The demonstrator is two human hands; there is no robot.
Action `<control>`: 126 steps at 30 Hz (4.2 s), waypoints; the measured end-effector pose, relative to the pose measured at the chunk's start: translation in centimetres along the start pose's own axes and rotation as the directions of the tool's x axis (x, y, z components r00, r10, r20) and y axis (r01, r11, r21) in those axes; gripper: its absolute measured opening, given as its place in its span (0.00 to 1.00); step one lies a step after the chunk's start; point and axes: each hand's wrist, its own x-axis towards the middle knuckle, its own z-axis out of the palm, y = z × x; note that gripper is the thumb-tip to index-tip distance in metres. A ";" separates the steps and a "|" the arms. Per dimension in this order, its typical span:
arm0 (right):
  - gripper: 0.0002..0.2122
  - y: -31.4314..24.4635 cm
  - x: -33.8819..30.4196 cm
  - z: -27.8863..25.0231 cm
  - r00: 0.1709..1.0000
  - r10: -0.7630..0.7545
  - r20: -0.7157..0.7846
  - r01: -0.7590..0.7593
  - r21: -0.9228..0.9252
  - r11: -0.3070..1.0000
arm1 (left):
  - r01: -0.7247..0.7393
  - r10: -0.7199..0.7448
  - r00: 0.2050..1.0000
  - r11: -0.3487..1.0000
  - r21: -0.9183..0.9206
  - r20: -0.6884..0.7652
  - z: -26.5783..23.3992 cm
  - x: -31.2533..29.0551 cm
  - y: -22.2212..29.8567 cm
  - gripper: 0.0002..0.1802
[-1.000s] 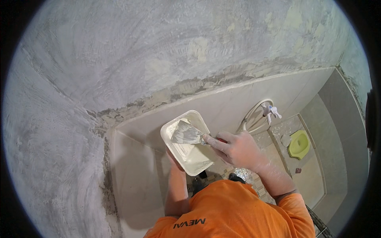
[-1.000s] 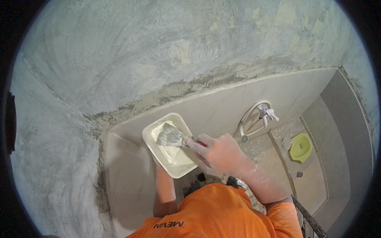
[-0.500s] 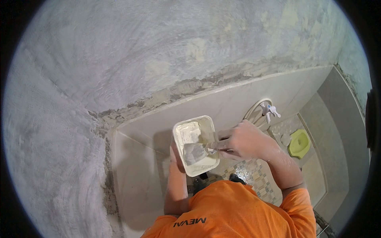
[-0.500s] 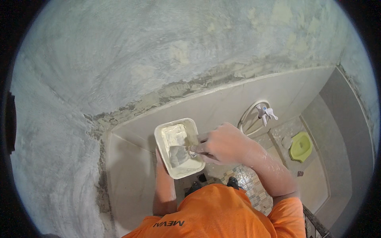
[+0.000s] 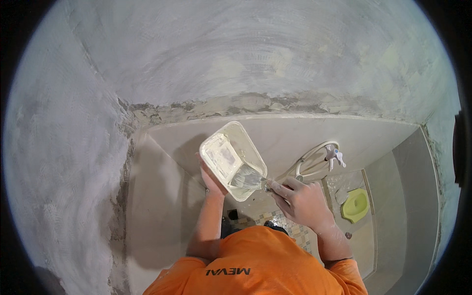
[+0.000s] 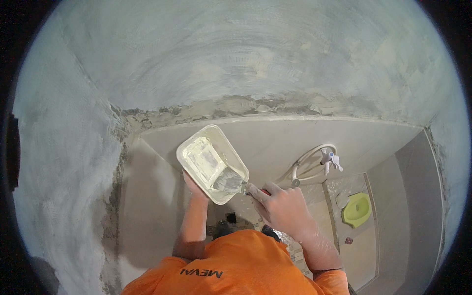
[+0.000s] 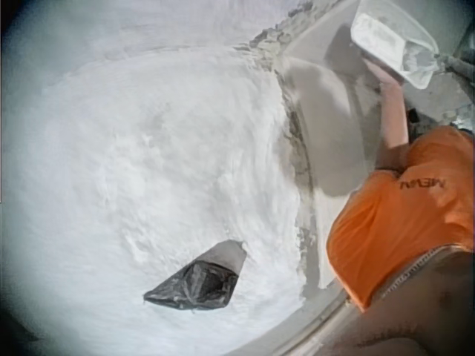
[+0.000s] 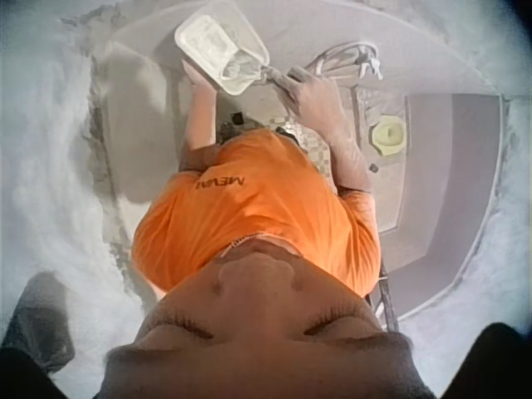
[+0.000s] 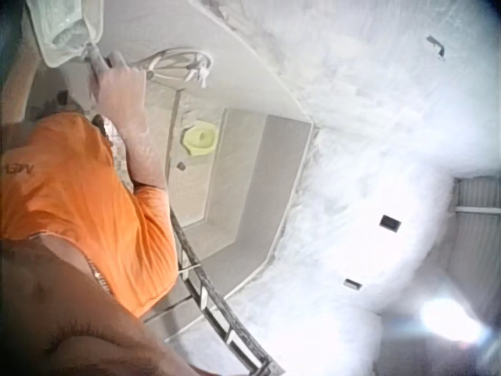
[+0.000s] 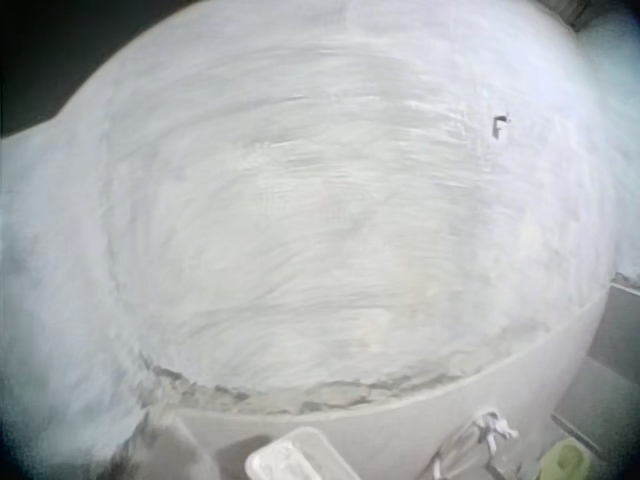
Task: The person applies white putty to a wall using a putty knife, scraping the material from a small plastic container.
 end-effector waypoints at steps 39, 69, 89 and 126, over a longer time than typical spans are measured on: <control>0.16 -0.4 -0.7 0.1 0.953 0.140 -0.267 -0.027 0.388 0.921 | 0.139 -0.143 0.989 0.987 0.080 0.040 -6.2 4.0 -5.0 0.25; 0.16 2.0 -2.7 7.6 0.865 0.480 -0.148 -0.226 0.739 0.635 | 0.249 -0.255 0.962 0.965 -0.077 -0.094 1.9 0.5 -4.9 0.46; 0.14 -0.8 0.9 5.7 0.826 0.527 -0.199 -0.346 0.558 0.754 | 0.431 -0.426 0.902 0.899 0.071 -0.072 2.5 1.1 -3.7 0.41; 0.21 -4.4 2.4 4.9 0.931 0.344 0.122 -0.337 -0.069 0.939 | 0.569 -0.552 0.822 0.803 0.179 -0.139 -1.9 5.4 1.8 0.43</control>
